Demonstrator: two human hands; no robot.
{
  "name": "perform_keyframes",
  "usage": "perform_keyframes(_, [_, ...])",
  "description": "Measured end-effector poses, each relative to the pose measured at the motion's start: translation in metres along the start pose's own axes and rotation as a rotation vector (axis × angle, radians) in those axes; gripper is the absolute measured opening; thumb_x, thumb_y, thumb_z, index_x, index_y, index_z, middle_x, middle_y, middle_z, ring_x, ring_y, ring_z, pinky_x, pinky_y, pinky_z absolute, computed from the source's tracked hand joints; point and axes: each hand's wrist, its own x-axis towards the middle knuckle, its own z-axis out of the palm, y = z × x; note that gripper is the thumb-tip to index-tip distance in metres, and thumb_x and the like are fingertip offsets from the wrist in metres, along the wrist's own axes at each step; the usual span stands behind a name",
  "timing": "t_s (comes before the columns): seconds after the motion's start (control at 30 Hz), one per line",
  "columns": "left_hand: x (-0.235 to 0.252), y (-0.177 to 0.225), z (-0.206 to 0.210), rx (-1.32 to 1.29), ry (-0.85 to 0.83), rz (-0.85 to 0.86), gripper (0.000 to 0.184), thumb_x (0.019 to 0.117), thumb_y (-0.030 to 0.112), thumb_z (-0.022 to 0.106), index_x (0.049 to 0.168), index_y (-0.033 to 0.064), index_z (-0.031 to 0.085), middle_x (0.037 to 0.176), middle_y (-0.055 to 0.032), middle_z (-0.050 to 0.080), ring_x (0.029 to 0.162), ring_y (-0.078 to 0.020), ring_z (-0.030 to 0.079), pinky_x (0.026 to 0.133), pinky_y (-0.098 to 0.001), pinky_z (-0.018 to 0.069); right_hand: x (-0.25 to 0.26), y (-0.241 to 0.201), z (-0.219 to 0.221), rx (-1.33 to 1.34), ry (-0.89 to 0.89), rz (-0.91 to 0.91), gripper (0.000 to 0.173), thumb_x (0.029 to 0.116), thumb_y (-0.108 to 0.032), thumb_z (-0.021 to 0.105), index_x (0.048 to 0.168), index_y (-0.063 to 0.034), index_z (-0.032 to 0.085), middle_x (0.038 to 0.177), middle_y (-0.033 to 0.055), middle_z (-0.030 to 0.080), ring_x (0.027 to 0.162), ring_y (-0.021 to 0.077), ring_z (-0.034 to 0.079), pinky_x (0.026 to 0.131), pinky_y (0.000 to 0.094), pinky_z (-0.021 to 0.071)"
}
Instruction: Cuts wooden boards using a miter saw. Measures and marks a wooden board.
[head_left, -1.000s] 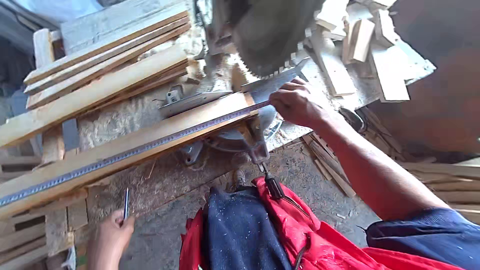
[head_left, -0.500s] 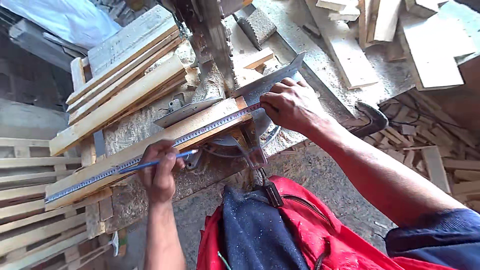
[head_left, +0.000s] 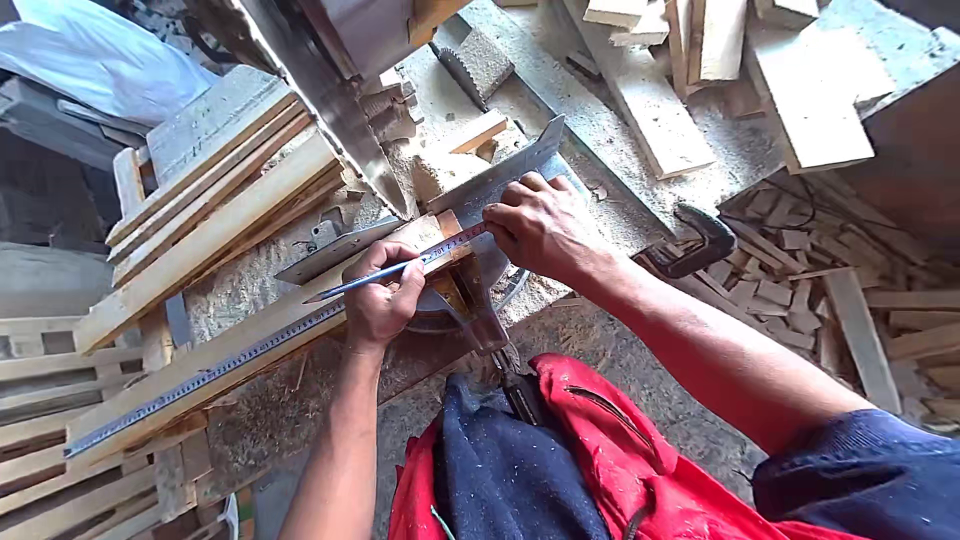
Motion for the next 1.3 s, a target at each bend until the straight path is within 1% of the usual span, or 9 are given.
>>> perform_keyframes(0.07, [0.002, -0.001, 0.009, -0.001, 0.020, 0.017, 0.012, 0.0887, 0.008, 0.066, 0.100, 0.0025, 0.066, 0.084, -0.0025, 0.071, 0.064, -0.0100, 0.068, 0.056, -0.0274, 0.0607, 0.000, 0.000, 0.000, -0.009, -0.008, 0.004, 0.029, 0.1032, -0.033, 0.047, 0.105, -0.0193, 0.072, 0.091, 0.0079, 0.065, 0.097, 0.0320, 0.062, 0.073, 0.0494, 0.0441])
perform_keyframes(0.13, [0.002, -0.004, 0.017, 0.020, 0.042, 0.033, 0.010, 0.0886, 0.007, 0.067, 0.097, 0.0028, 0.066, 0.080, -0.0013, 0.069, 0.060, -0.0073, 0.064, 0.051, -0.0236, 0.0559, 0.000, -0.001, 0.000, -0.011, -0.002, 0.002, 0.029, 0.1032, -0.032, 0.046, 0.104, -0.0189, 0.072, 0.090, 0.0078, 0.065, 0.097, 0.0319, 0.062, 0.072, 0.0489, 0.0435])
perform_keyframes(0.2, [0.000, -0.009, 0.022, 0.053, 0.061, 0.042, 0.009, 0.0873, 0.007, 0.067, 0.096, 0.0030, 0.067, 0.078, 0.0000, 0.069, 0.060, -0.0039, 0.063, 0.053, -0.0203, 0.0544, 0.000, 0.000, 0.000, -0.013, 0.003, -0.003, 0.029, 0.1033, -0.032, 0.046, 0.104, -0.0187, 0.072, 0.091, 0.0080, 0.065, 0.097, 0.0321, 0.062, 0.072, 0.0491, 0.0433])
perform_keyframes(0.37, [-0.005, -0.017, 0.026, 0.088, 0.112, 0.086, 0.012, 0.0865, 0.011, 0.063, 0.094, 0.0028, 0.067, 0.081, -0.0004, 0.068, 0.062, -0.0033, 0.063, 0.054, -0.0197, 0.0540, -0.001, 0.000, 0.000, -0.016, 0.007, -0.007, 0.029, 0.1032, -0.031, 0.045, 0.106, -0.0183, 0.072, 0.092, 0.0084, 0.065, 0.097, 0.0324, 0.062, 0.073, 0.0493, 0.0430])
perform_keyframes(0.43, [-0.007, -0.018, 0.029, 0.152, 0.155, 0.098, 0.010, 0.0874, 0.014, 0.063, 0.092, 0.0052, 0.065, 0.078, 0.0019, 0.066, 0.061, -0.0012, 0.060, 0.052, -0.0177, 0.0520, -0.001, 0.000, 0.001, -0.012, 0.011, -0.008, 0.030, 0.1033, -0.031, 0.045, 0.106, -0.0183, 0.072, 0.092, 0.0084, 0.065, 0.097, 0.0325, 0.062, 0.073, 0.0491, 0.0430])
perform_keyframes(0.53, [-0.007, -0.020, 0.034, 0.259, 0.198, 0.126, 0.011, 0.0865, 0.016, 0.063, 0.088, 0.0056, 0.065, 0.074, 0.0027, 0.065, 0.060, 0.0001, 0.059, 0.053, -0.0172, 0.0508, -0.001, 0.001, 0.001, -0.009, 0.016, -0.010, 0.030, 0.1031, -0.031, 0.045, 0.106, -0.0179, 0.072, 0.091, 0.0084, 0.065, 0.096, 0.0323, 0.062, 0.073, 0.0491, 0.0429])
perform_keyframes(0.77, [-0.006, -0.019, 0.034, 0.326, 0.177, 0.119, 0.011, 0.0835, 0.018, 0.062, 0.084, 0.0073, 0.064, 0.071, 0.0035, 0.062, 0.060, 0.0002, 0.058, 0.053, -0.0170, 0.0485, -0.002, 0.001, 0.001, -0.003, 0.008, -0.012, 0.029, 0.1032, -0.030, 0.045, 0.108, -0.0187, 0.072, 0.093, 0.0083, 0.066, 0.098, 0.0320, 0.062, 0.074, 0.0491, 0.0434])
perform_keyframes(1.07, [-0.007, -0.018, 0.033, 0.361, 0.166, 0.113, 0.011, 0.0854, 0.018, 0.062, 0.085, 0.0075, 0.064, 0.072, 0.0033, 0.062, 0.060, 0.0000, 0.057, 0.053, -0.0177, 0.0485, -0.004, 0.002, 0.002, 0.002, 0.026, -0.011, 0.029, 0.1033, -0.030, 0.046, 0.109, -0.0187, 0.072, 0.095, 0.0089, 0.067, 0.101, 0.0324, 0.063, 0.078, 0.0505, 0.0448])
perform_keyframes(1.3, [-0.007, -0.018, 0.033, 0.358, 0.167, 0.095, 0.011, 0.0856, 0.018, 0.062, 0.086, 0.0075, 0.065, 0.073, 0.0038, 0.063, 0.060, 0.0002, 0.057, 0.053, -0.0170, 0.0483, -0.004, 0.002, 0.003, -0.003, 0.032, -0.008, 0.029, 0.1032, -0.030, 0.046, 0.108, -0.0186, 0.072, 0.096, 0.0090, 0.067, 0.101, 0.0321, 0.063, 0.076, 0.0492, 0.0446])
